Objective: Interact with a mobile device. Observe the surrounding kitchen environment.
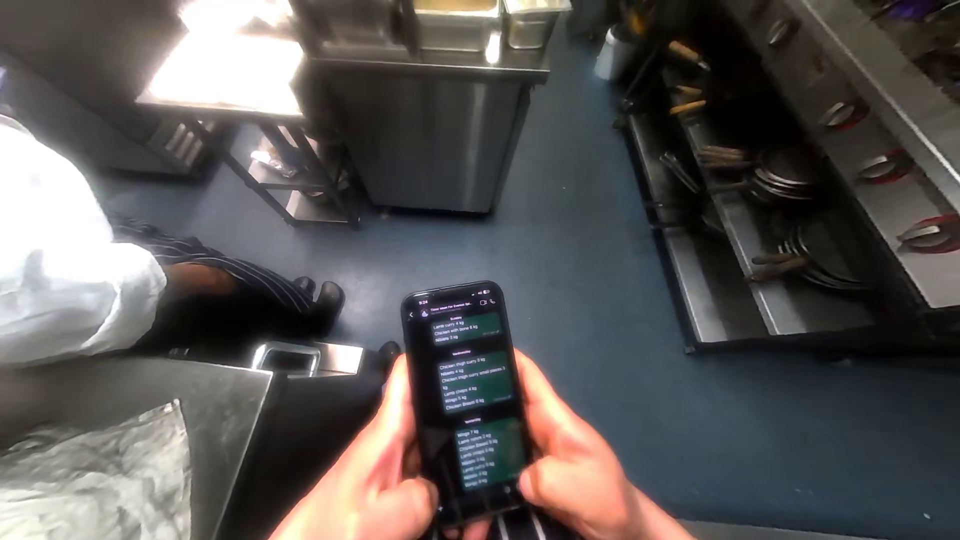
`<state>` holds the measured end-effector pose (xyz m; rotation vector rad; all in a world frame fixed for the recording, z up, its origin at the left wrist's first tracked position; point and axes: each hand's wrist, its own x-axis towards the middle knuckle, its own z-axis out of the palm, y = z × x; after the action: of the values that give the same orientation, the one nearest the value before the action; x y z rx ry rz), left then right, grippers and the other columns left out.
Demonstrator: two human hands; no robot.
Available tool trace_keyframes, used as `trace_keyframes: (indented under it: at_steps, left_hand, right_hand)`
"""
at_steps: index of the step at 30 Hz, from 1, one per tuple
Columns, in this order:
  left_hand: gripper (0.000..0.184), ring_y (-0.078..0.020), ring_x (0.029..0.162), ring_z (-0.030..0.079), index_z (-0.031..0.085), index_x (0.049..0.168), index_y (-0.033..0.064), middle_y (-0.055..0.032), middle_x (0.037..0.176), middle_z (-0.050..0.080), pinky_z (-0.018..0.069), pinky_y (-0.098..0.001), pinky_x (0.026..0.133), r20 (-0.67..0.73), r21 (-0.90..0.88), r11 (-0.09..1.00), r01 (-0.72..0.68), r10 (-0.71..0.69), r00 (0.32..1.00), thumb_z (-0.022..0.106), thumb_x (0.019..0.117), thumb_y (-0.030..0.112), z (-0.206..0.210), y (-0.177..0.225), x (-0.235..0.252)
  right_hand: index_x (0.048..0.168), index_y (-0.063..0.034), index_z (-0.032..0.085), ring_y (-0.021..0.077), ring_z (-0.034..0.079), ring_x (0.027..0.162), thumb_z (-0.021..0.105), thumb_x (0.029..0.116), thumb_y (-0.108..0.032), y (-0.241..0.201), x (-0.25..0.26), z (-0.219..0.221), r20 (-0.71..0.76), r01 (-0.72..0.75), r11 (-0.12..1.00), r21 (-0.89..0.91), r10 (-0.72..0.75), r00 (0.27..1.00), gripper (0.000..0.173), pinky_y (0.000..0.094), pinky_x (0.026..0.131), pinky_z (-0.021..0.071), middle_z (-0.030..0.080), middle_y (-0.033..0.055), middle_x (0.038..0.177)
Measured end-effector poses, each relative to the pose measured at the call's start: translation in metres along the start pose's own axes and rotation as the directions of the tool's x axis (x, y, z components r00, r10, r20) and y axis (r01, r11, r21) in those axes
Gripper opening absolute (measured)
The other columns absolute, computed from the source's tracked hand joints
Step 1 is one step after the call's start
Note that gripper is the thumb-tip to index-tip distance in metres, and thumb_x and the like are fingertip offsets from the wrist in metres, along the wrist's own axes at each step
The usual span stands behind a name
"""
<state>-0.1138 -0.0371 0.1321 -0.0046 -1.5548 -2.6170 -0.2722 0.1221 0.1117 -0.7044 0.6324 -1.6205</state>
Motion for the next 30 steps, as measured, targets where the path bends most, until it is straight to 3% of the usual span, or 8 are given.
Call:
trace_keyframes:
  at_steps: [5,8,12,15,20,24,30]
  left_hand:
    - [0.101,-0.0228,0.130,0.059,-0.002,0.161,0.0220,-0.0044,0.152,0.047,0.0579,-0.0450,0.101,0.021,-0.001,1.000,-0.013,0.013,1.000,0.055,0.0816,-0.005,0.001,0.001,0.003]
    - [0.101,-0.0227,0.129,0.059,-0.001,0.161,0.0230,-0.0041,0.151,0.048,0.0591,-0.0446,0.100,0.024,0.000,1.000,-0.013,0.013,1.000,0.056,0.0813,-0.005,0.001,0.001,0.003]
    - [0.101,-0.0216,0.135,0.055,-0.002,0.161,0.0190,-0.0045,0.154,0.045,0.0546,-0.0436,0.107,0.022,0.037,0.999,-0.036,0.035,0.999,0.057,0.0819,-0.002,0.000,-0.002,0.001]
    - [0.100,-0.0213,0.136,0.054,-0.002,0.161,0.0201,-0.0043,0.155,0.045,0.0541,-0.0433,0.107,0.020,0.041,0.998,-0.044,0.043,0.999,0.059,0.0837,0.001,-0.001,-0.003,-0.001]
    - [0.100,-0.0213,0.132,0.058,0.000,0.161,0.0206,-0.0041,0.152,0.047,0.0572,-0.0432,0.103,0.012,0.034,0.999,-0.035,0.034,0.999,0.057,0.0814,-0.002,-0.001,-0.004,-0.004]
    - [0.102,-0.0215,0.133,0.056,-0.002,0.161,0.0202,-0.0036,0.153,0.047,0.0556,-0.0441,0.106,-0.010,0.022,0.999,-0.041,0.041,0.999,0.059,0.0827,-0.004,-0.001,-0.004,-0.006]
    - [0.099,-0.0249,0.130,0.059,-0.001,0.159,0.0173,-0.0077,0.152,0.047,0.0591,-0.0445,0.100,-0.024,-0.012,0.998,-0.056,0.056,0.998,0.059,0.0823,-0.004,0.003,-0.002,-0.004]
  right_hand:
    - [0.159,-0.0172,0.008,0.0331,0.064,0.120,0.053,0.0796,0.007,-0.004,-0.001,0.000,0.006,-0.003,1.000,0.018,0.003,1.000,0.094,0.0523,0.074,0.0649,0.051,0.0139,0.145]
    - [0.159,-0.0176,0.008,0.0320,0.065,0.119,0.058,0.0782,0.006,-0.004,-0.002,0.002,0.010,0.006,1.000,-0.018,-0.006,1.000,0.098,0.0499,0.074,0.0654,0.051,0.0134,0.144]
    - [0.159,-0.0181,0.005,0.0290,0.068,0.113,0.065,0.0767,0.012,-0.002,-0.003,0.008,-0.043,-0.003,0.996,-0.091,-0.001,0.999,0.106,0.0464,0.074,0.0668,0.052,0.0120,0.143]
    - [0.159,-0.0169,0.007,0.0292,0.070,0.111,0.064,0.0743,0.016,0.001,-0.002,0.012,-0.098,-0.011,0.991,-0.131,-0.002,0.995,0.107,0.0473,0.070,0.0674,0.054,0.0120,0.140]
    - [0.159,-0.0191,0.005,0.0287,0.066,0.117,0.062,0.0749,0.010,0.002,-0.003,0.007,-0.019,-0.004,0.998,-0.063,0.003,1.000,0.106,0.0481,0.072,0.0665,0.051,0.0103,0.145]
    - [0.159,-0.0187,0.008,0.0297,0.065,0.118,0.057,0.0784,0.007,0.002,-0.001,0.006,0.000,-0.006,1.000,-0.016,0.006,1.000,0.097,0.0483,0.072,0.0656,0.051,0.0110,0.145]
    - [0.159,-0.0206,0.009,0.0317,0.064,0.121,0.048,0.0841,0.004,0.002,0.001,0.004,0.007,-0.034,0.998,0.052,0.033,0.999,0.088,0.0508,0.075,0.0643,0.052,0.0122,0.144]
